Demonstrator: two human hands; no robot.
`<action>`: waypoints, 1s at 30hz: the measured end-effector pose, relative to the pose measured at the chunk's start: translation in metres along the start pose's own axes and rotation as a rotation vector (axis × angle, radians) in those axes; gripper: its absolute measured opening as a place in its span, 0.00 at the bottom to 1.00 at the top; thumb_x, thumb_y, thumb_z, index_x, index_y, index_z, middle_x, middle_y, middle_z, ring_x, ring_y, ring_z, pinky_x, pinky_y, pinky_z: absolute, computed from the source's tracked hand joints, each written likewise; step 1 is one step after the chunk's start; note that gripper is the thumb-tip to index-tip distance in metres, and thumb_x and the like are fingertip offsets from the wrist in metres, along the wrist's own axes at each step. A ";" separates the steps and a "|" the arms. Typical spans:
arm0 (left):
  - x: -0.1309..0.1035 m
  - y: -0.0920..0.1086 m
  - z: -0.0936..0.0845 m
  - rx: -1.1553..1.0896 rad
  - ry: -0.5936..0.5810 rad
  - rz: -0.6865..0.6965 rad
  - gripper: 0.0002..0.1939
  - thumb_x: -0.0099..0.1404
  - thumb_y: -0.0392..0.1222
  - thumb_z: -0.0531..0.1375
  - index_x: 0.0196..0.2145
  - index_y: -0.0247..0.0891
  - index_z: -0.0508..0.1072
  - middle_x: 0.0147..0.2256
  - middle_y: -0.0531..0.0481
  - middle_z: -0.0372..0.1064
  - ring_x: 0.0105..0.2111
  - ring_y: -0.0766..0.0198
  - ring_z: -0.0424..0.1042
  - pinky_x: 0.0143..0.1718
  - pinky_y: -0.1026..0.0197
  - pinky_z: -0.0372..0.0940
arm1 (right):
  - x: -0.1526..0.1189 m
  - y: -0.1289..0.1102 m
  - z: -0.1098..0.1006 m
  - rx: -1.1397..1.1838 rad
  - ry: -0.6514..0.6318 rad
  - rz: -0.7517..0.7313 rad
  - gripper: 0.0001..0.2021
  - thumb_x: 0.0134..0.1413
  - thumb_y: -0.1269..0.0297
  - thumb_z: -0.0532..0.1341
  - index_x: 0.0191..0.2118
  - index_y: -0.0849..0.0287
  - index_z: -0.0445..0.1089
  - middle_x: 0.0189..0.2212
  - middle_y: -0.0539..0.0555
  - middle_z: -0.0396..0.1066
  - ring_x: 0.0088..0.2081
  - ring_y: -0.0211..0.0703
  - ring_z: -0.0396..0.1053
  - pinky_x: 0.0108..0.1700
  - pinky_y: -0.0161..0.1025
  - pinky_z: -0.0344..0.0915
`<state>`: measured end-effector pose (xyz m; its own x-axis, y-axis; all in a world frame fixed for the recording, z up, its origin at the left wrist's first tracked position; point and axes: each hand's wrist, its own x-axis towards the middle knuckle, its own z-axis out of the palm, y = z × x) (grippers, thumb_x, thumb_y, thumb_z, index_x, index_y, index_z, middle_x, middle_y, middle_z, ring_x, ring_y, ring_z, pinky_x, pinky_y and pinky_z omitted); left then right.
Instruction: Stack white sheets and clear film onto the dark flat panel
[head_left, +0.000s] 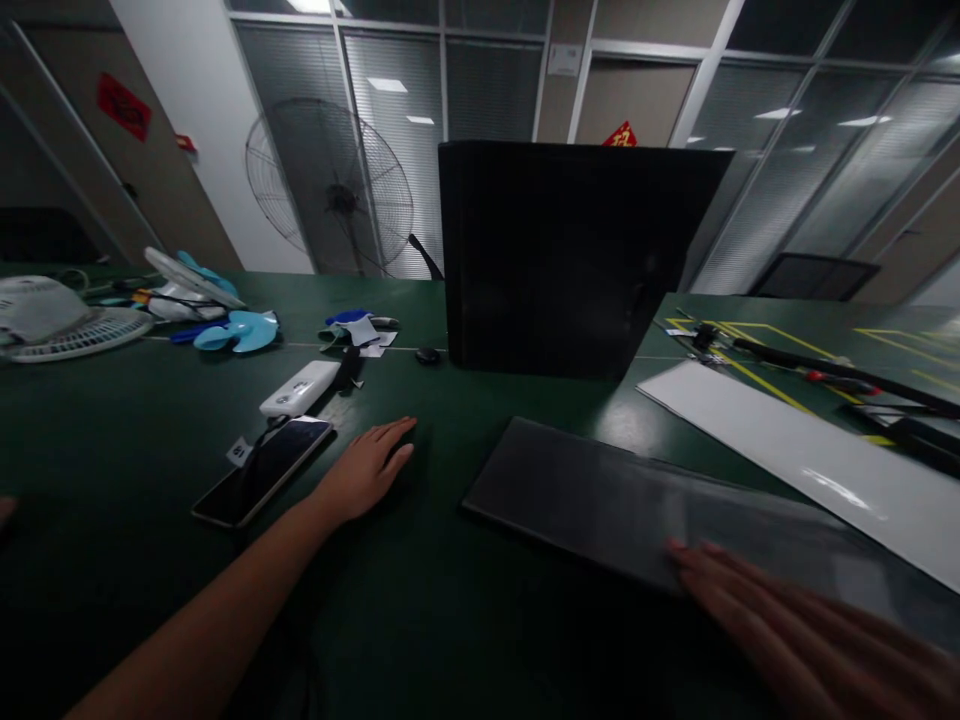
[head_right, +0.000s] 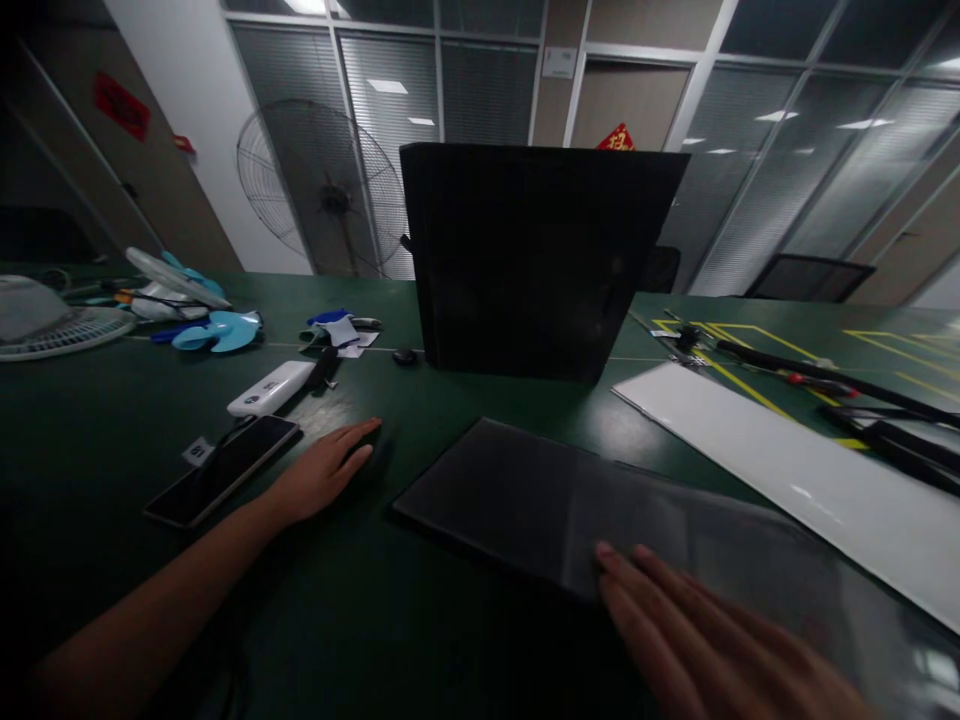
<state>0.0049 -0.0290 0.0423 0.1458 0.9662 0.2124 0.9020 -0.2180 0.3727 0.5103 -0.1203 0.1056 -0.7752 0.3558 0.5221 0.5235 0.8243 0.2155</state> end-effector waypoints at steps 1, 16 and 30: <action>0.000 0.001 -0.001 -0.037 0.019 -0.028 0.32 0.77 0.57 0.43 0.67 0.35 0.64 0.66 0.41 0.64 0.65 0.49 0.64 0.66 0.43 0.58 | 0.011 -0.013 0.011 0.019 -0.054 -0.062 0.32 0.65 0.57 0.55 0.73 0.56 0.54 0.60 0.55 0.68 0.53 0.51 0.74 0.41 0.43 0.78; -0.006 0.021 -0.008 0.153 -0.200 0.155 0.30 0.77 0.56 0.50 0.72 0.49 0.55 0.73 0.46 0.47 0.72 0.49 0.46 0.70 0.37 0.46 | 0.076 0.056 0.112 0.520 -0.490 0.233 0.37 0.68 0.46 0.57 0.75 0.47 0.44 0.74 0.58 0.39 0.73 0.59 0.38 0.71 0.69 0.37; -0.020 0.040 -0.017 0.140 -0.498 0.237 0.66 0.56 0.77 0.62 0.75 0.44 0.30 0.74 0.40 0.20 0.72 0.36 0.29 0.70 0.32 0.39 | 0.060 0.068 0.120 0.519 -0.531 0.132 0.46 0.60 0.38 0.62 0.75 0.45 0.41 0.74 0.58 0.37 0.73 0.67 0.36 0.69 0.75 0.29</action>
<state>0.0315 -0.0591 0.0683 0.4940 0.8488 -0.1882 0.8617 -0.4491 0.2362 0.4568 0.0104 0.0529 -0.8529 0.5217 0.0200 0.4914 0.8152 -0.3067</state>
